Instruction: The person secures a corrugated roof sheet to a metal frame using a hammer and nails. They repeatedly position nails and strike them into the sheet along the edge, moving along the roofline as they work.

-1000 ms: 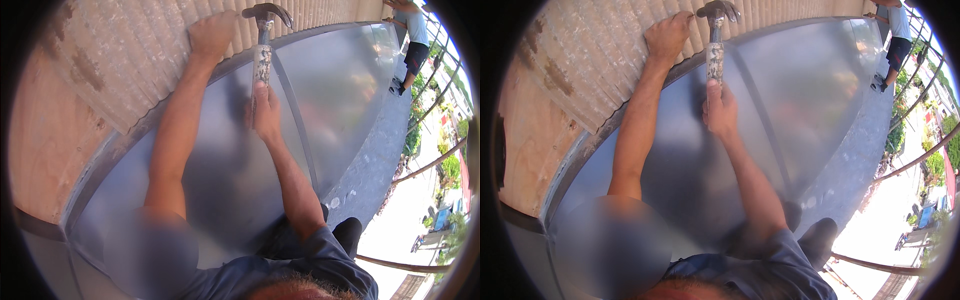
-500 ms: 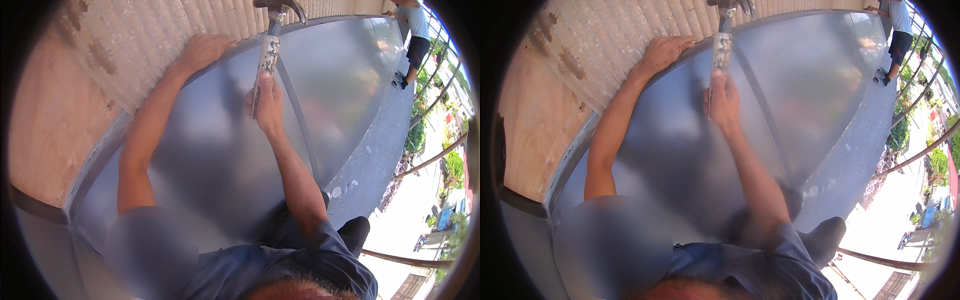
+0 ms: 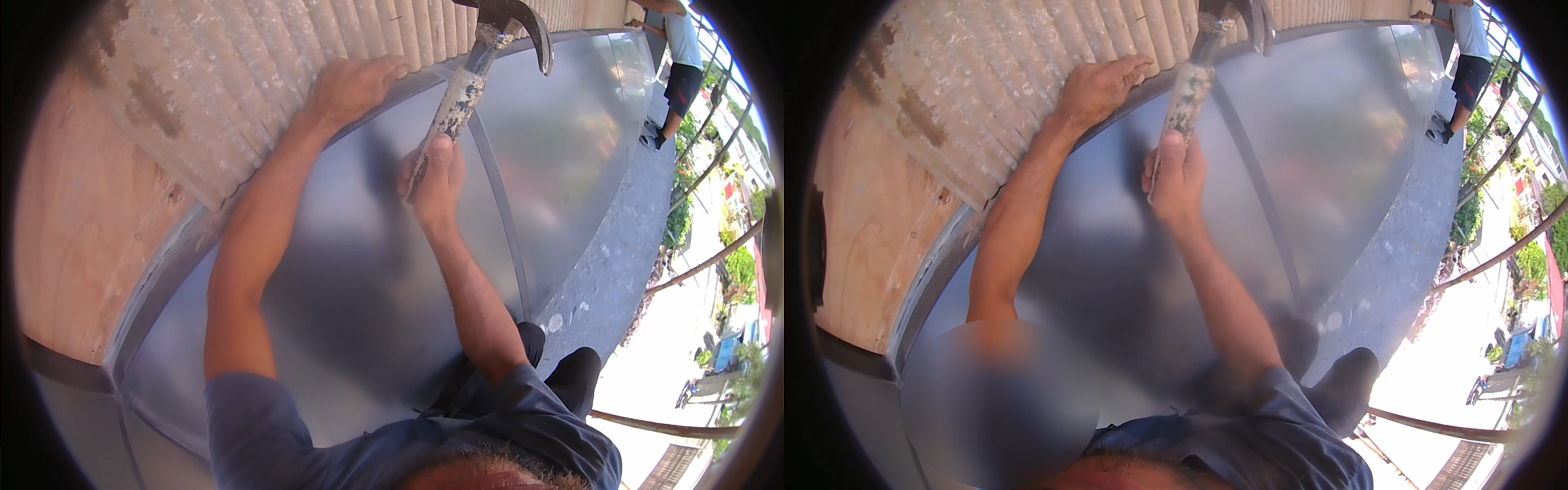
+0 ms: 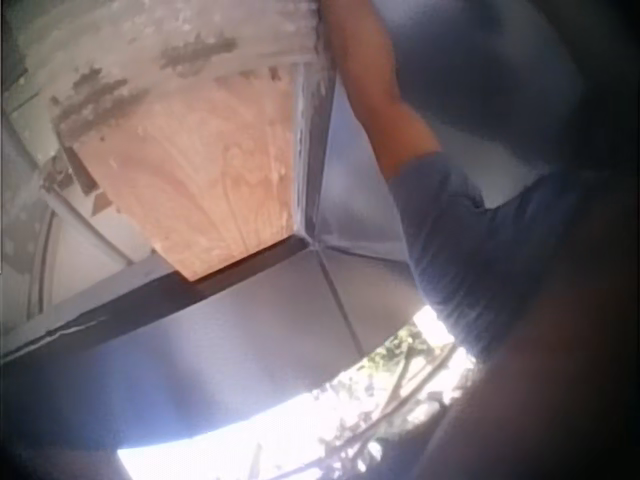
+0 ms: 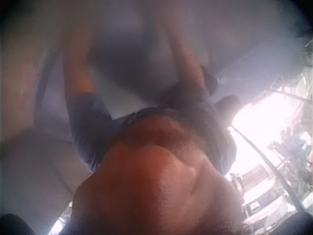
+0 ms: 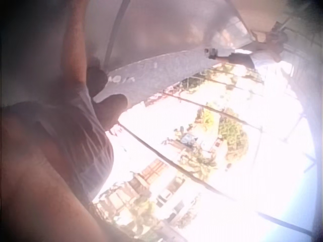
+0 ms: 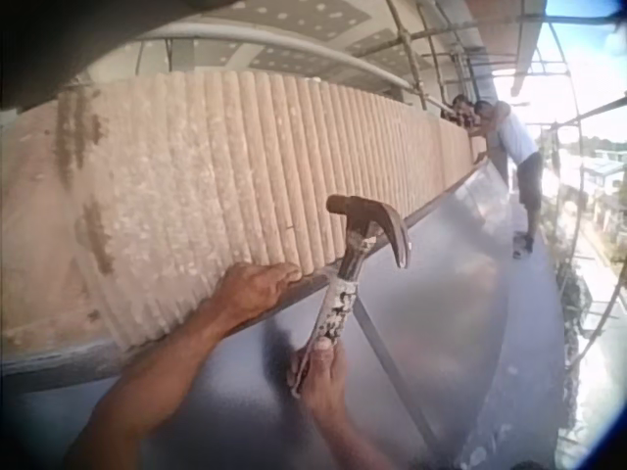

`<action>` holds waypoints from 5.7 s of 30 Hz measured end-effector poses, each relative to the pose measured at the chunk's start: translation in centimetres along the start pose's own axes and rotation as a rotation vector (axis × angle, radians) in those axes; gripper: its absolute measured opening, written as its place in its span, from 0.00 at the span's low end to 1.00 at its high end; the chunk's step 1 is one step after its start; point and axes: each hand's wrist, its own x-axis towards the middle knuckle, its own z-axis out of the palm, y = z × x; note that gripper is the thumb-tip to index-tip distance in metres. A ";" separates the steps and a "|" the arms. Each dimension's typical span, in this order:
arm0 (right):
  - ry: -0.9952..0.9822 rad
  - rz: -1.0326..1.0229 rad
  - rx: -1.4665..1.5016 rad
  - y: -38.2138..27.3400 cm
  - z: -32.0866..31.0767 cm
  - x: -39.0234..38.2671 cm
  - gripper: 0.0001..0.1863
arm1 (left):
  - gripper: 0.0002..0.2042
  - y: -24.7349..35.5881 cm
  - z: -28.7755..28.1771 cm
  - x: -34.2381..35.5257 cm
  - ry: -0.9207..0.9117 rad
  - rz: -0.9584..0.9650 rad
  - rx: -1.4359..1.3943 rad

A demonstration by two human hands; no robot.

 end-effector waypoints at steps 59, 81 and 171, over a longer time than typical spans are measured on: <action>-0.052 0.240 -0.095 -1.6 0.3 1.0 0.30 | 0.08 -0.3 0.2 0.1 0.160 0.019 -0.052; 0.027 0.183 -0.104 -1.6 1.1 -1.0 0.31 | 0.08 -0.2 0.2 0.4 0.267 0.049 -0.155; 0.967 0.893 0.756 7.0 -47.1 -39.9 0.21 | 0.12 43.8 2.1 -30.3 -1.647 -0.213 -1.451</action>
